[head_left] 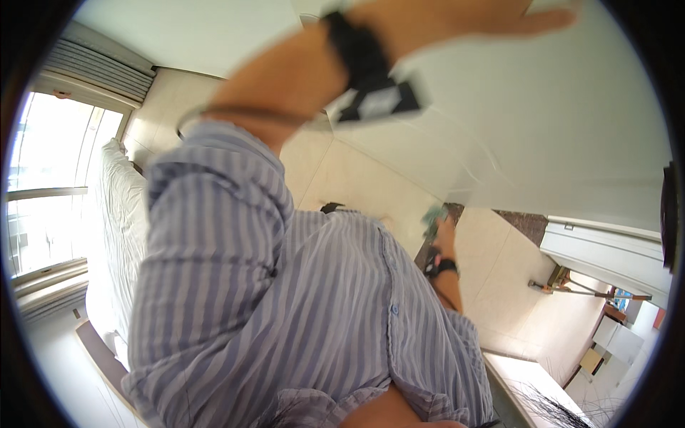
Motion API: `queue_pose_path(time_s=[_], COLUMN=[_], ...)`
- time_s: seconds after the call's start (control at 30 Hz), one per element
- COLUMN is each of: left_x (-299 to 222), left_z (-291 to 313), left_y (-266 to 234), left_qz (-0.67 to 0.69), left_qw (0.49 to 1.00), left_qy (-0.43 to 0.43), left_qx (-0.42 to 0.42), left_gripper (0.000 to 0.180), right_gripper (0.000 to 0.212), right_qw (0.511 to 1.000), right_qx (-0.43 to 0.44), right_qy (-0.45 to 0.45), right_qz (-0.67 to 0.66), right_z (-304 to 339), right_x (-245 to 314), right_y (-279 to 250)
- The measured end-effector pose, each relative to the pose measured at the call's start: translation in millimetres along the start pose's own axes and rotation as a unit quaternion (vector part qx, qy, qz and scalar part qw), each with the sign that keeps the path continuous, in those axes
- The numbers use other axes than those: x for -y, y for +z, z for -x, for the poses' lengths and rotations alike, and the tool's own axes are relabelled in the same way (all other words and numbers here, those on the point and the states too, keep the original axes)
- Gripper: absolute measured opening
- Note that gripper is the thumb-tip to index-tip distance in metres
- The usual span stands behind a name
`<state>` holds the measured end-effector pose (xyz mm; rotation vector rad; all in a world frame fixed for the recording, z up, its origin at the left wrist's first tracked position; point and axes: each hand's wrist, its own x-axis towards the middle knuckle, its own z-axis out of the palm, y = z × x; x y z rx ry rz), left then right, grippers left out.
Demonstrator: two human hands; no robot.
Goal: The person wipes a door with a cloth, covering the upper and lower surfaces.
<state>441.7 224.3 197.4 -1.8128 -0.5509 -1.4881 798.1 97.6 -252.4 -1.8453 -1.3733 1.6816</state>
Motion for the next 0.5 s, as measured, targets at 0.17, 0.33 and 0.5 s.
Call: queue_pose_path(time_s=[0.17, 0.33, 0.5], left_x=[-127, -128, -110], left_z=[38, 41, 57], left_y=[-111, -182, -237], left_qz=[0.198, 0.229, 0.43], left_qw=[0.812, 0.767, 0.805], left_qy=[-0.49, -0.539, -0.403], left_qx=[0.249, 0.264, 0.077], left_gripper=[0.02, 0.02, 0.076], right_gripper=[0.038, 0.037, 0.04], right_qw=[0.925, 0.818, 0.871], right_qx=[0.142, 0.189, 0.113], right_qy=[0.094, 0.138, 0.063], right_qz=[0.339, 0.526, 0.474], right_z=[20, 33, 35], right_x=[-234, -312, -165], right_y=[-61, -107, -104])
